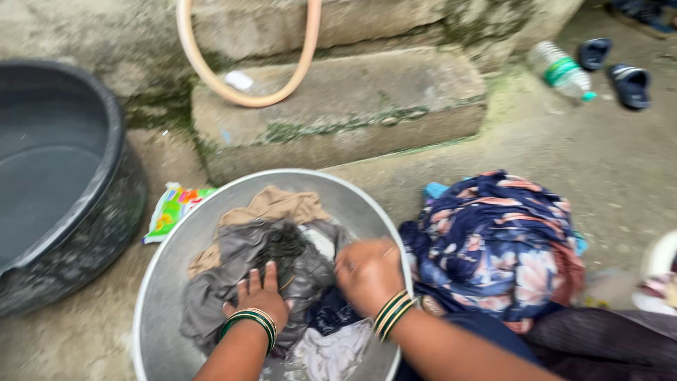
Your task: The person washes clothes by scrubbing garments in a basin with water by hand, adding and squeezing pieces of clothing, and scooping water using a plastic mug.
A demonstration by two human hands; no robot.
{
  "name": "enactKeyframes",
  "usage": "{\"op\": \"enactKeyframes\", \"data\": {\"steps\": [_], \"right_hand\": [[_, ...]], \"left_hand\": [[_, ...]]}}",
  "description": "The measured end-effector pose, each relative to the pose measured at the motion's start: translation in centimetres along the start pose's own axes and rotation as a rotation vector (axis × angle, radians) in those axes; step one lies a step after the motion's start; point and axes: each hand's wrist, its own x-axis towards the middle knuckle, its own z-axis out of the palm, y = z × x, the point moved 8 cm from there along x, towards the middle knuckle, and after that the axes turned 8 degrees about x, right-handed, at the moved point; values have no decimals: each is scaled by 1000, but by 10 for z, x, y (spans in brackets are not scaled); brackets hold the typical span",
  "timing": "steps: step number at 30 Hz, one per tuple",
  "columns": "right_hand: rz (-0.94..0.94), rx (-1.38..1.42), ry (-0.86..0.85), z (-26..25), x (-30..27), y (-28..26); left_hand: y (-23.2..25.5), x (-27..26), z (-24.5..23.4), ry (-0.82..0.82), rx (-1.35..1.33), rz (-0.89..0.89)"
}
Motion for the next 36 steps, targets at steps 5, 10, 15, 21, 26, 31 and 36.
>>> {"op": "enactKeyframes", "data": {"steps": [5,10,15,21,26,31,36], "right_hand": [[635,-622,-44,-155,30,73],[1151,-476,228,-259,-56,188],[886,-148,312,-263,-91,276],[290,166,443,-241,-27,155],[-19,626,432,-256,38,-38],[-263,1254,288,-269,68,-168],[-262,1699,-119,-260,68,-221]], "left_hand": [[84,-63,-64,211,-96,34],[211,-132,-101,272,-99,443],[258,-164,-91,159,-54,535],[233,-163,-64,163,-165,542],[233,-151,-80,209,-533,722],[205,-97,-164,308,-477,693],[82,-128,-225,448,-569,692]]}}
